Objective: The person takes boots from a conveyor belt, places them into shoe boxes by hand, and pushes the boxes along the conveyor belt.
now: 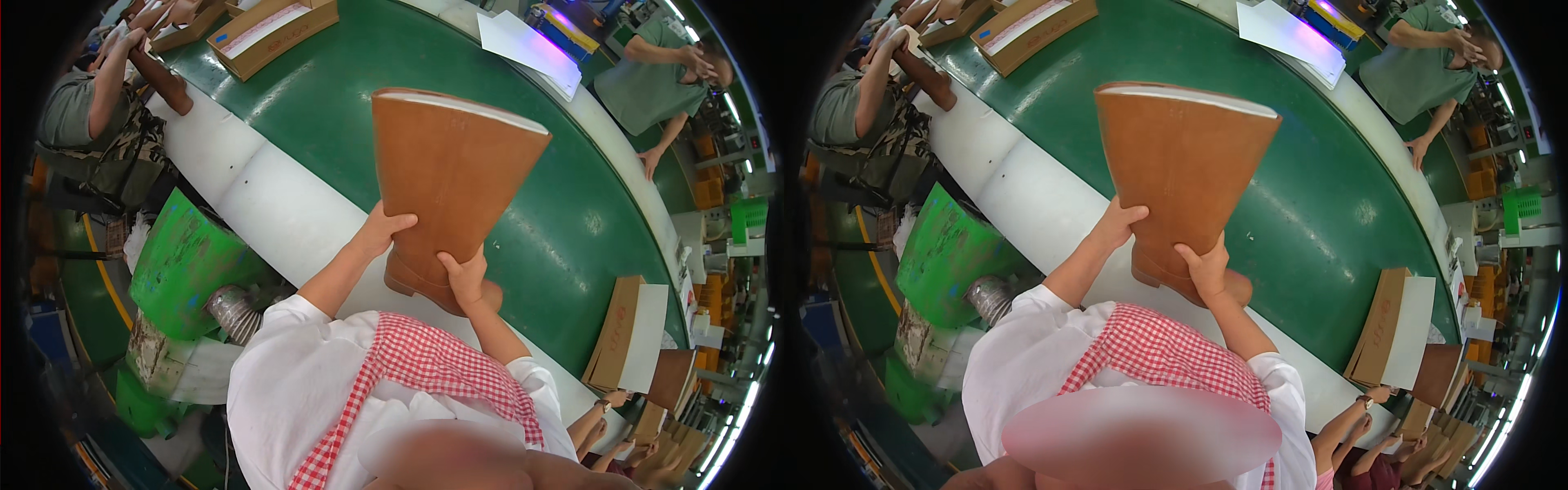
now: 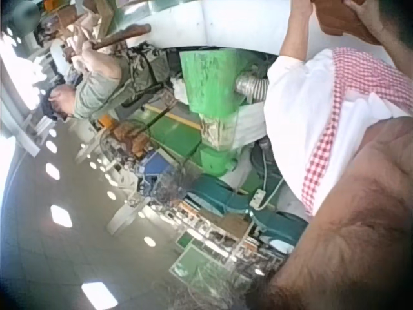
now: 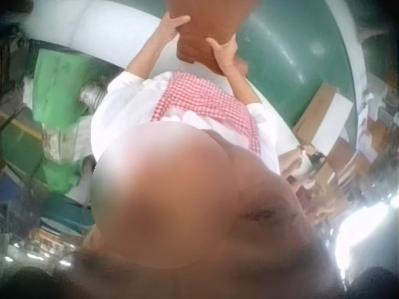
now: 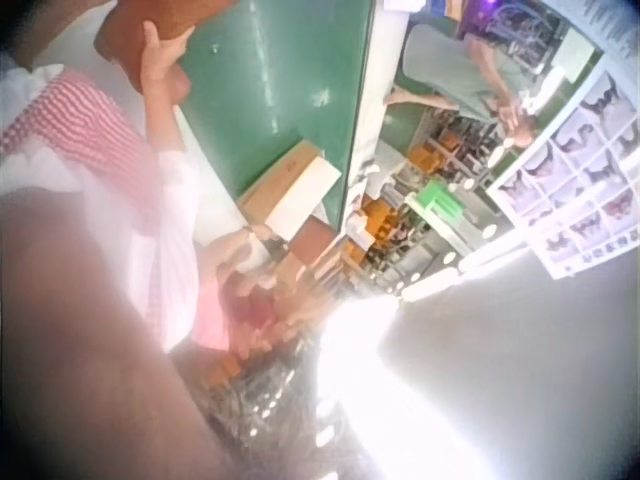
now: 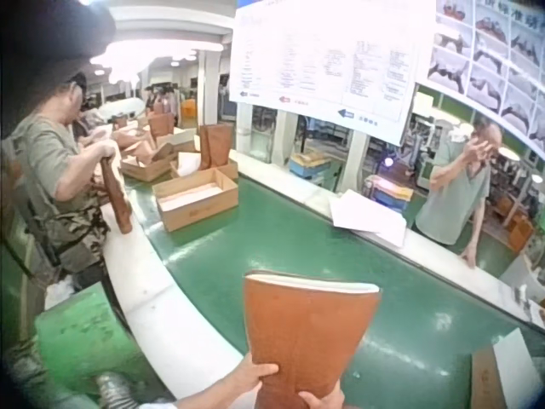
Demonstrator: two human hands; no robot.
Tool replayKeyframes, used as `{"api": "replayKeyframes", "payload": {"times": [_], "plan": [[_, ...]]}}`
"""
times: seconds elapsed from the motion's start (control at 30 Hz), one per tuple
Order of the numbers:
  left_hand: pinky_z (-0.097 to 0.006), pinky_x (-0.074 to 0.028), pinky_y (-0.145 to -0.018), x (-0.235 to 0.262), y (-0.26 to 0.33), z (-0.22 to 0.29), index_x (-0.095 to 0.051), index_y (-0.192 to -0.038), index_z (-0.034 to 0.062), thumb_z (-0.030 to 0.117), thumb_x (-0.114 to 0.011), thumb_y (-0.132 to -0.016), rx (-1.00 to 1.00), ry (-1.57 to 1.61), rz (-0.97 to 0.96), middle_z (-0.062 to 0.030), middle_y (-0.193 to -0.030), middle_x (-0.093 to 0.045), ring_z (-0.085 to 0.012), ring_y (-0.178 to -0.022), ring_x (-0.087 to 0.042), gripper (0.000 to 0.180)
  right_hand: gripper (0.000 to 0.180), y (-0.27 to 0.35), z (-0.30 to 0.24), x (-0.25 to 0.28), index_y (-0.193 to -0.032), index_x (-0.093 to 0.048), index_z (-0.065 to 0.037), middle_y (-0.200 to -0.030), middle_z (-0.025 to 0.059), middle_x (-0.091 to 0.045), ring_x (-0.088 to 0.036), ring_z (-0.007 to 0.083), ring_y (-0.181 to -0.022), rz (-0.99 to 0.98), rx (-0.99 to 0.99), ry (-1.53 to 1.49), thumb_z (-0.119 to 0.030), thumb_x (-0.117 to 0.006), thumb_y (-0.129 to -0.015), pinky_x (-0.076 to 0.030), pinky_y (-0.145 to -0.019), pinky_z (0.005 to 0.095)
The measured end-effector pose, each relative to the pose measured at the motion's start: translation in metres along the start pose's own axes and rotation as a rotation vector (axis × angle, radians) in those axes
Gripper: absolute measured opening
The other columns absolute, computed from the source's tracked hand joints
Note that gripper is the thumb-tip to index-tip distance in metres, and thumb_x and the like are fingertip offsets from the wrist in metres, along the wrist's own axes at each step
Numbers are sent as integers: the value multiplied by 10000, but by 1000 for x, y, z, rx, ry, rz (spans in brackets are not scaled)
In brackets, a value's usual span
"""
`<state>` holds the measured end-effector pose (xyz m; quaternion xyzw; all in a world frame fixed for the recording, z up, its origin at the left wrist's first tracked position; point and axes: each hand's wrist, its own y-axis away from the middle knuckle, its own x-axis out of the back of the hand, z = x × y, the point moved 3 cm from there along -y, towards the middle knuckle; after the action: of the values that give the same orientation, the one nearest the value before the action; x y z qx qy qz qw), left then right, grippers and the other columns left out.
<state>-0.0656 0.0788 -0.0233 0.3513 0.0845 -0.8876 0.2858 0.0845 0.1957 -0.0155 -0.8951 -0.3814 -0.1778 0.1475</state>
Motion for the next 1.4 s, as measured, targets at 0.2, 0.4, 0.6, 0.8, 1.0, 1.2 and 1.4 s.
{"api": "replayKeyframes", "payload": {"times": [0.2,0.4,0.6,0.8,1.0,1.2,1.4], "plan": [[-310,-446,-887,-6,22,-1,-504,-1189,-18,125,-703,-776,-76,-19,149,-89,-1140,-570,-174,-1046,-536,480,677,17,6,3,-1198,-452,-14,-1093,162,-589,-576,316,-1006,-5,-7,-34,-399,-735,-719,-455,-836,372],[-308,-446,-880,-7,43,-5,-518,-1173,-27,120,-699,-785,-108,-112,126,-88,-1132,-579,-162,-1022,-542,452,665,13,-14,2,-1159,-480,37,-1062,129,-580,-551,245,-980,186,74,-284,-459,-687,-767,-430,-851,341],[-290,-447,-872,-16,53,15,-533,-1152,-22,103,-684,-793,-110,-197,103,-84,-1117,-588,-152,-1019,-544,410,641,14,-12,5,-1105,-524,40,-1056,125,-584,-555,244,-972,203,93,-234,-492,-663,-777,-429,-848,345],[-280,-457,-853,-20,47,51,-566,-1112,-16,109,-695,-787,-213,-174,73,-74,-1081,-607,-140,-994,-555,371,715,20,-16,-2,-1122,-514,54,-1080,132,-580,-550,251,-993,207,103,-182,-548,-647,-761,-425,-858,349],[-280,-474,-820,-18,49,45,-588,-1085,-18,135,-701,-792,-283,-269,79,-64,-1036,-629,-129,-942,-578,349,787,14,-9,3,-1117,-506,66,-1061,122,-580,-544,246,-991,233,77,-234,-625,-604,-754,-421,-858,347],[-281,-471,-818,-19,49,43,-593,-1097,-2,139,-714,-779,-202,-390,-36,-63,-1034,-634,-129,-940,-575,368,808,-11,-53,36,-1111,-513,57,-1062,99,-576,-538,196,-985,272,75,-350,-645,-623,-726,-417,-862,322],[-281,-466,-821,-17,43,51,-600,-1092,5,154,-705,-788,-257,-328,-29,-68,-1046,-632,-131,-952,-569,355,799,-14,-69,35,-1111,-509,44,-1045,77,-572,-538,176,-973,238,83,-485,-571,-743,-656,-419,-864,312]]}}
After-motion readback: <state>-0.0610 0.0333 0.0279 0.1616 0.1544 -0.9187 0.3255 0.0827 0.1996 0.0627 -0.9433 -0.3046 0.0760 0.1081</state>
